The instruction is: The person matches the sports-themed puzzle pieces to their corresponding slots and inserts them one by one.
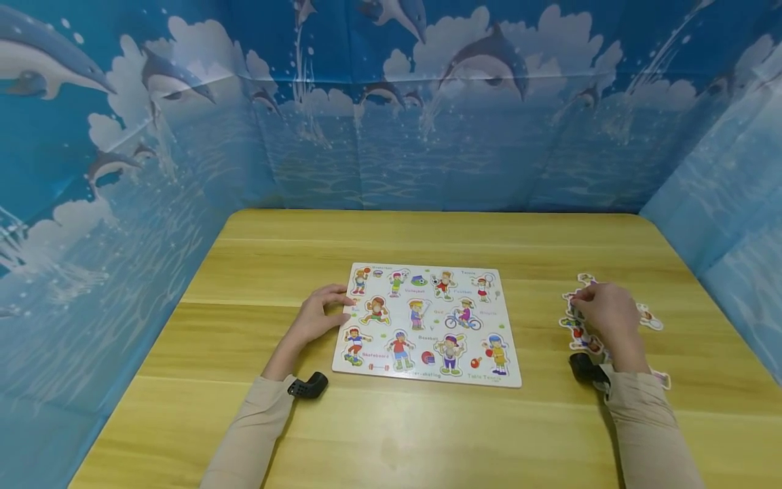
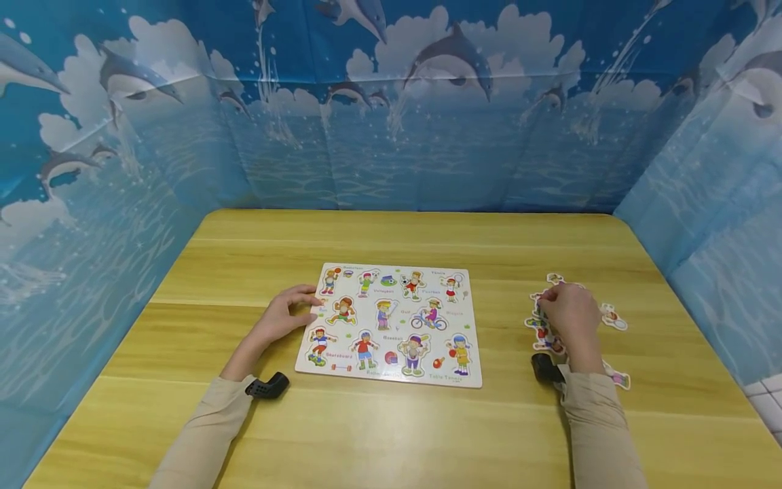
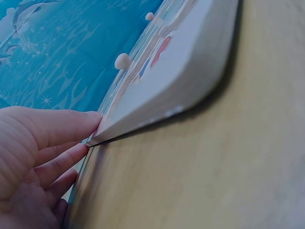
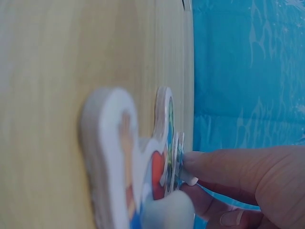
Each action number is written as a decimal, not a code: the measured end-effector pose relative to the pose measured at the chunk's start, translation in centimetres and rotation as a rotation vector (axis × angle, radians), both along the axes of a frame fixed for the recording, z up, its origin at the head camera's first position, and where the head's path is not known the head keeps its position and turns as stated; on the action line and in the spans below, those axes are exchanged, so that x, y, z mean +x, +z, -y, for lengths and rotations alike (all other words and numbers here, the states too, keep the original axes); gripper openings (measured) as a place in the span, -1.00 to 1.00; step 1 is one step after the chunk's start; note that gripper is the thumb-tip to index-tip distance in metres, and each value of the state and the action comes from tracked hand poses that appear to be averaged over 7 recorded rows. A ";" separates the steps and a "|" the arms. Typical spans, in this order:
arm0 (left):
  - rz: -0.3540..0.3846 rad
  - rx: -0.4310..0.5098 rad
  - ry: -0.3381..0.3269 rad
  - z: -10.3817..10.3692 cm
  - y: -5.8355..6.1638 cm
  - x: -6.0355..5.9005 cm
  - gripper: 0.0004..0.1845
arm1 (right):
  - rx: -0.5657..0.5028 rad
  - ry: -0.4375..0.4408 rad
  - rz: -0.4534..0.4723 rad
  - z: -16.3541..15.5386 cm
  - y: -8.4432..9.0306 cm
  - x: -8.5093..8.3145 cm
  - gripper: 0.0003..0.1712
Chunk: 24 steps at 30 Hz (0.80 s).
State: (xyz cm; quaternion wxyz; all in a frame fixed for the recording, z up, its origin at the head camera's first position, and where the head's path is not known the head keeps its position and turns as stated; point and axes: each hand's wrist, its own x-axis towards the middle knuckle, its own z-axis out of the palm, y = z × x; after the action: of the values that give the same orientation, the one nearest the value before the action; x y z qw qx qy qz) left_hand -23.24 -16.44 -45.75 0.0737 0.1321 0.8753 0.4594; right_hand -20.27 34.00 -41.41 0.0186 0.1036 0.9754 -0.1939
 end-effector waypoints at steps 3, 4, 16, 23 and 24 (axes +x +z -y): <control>-0.007 0.008 0.003 0.0 0.1 0.0 -0.75 | 0.000 -0.001 -0.002 0.0 0.1 0.0 -0.71; -0.010 0.006 0.005 0.0 0.1 0.0 -0.75 | 0.000 0.000 -0.004 0.0 0.1 0.0 -0.71; -0.006 0.003 0.010 -0.3 -0.3 0.5 -0.74 | 0.001 0.005 -0.031 -0.2 -0.4 0.5 -0.71; -0.017 0.004 0.012 -0.1 -0.1 0.3 -0.74 | -0.006 -0.003 -0.037 0.1 -0.2 0.1 -0.71; -0.021 0.004 0.014 -0.1 0.0 0.3 -0.74 | -0.009 -0.004 -0.041 0.1 -0.2 0.0 -0.71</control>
State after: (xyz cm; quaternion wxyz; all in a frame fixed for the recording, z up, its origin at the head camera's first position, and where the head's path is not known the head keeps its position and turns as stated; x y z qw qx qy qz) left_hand -22.97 -16.39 -45.75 0.0609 0.1312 0.8759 0.4603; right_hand -20.27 33.91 -41.61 -0.0015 0.1015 0.9744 -0.2007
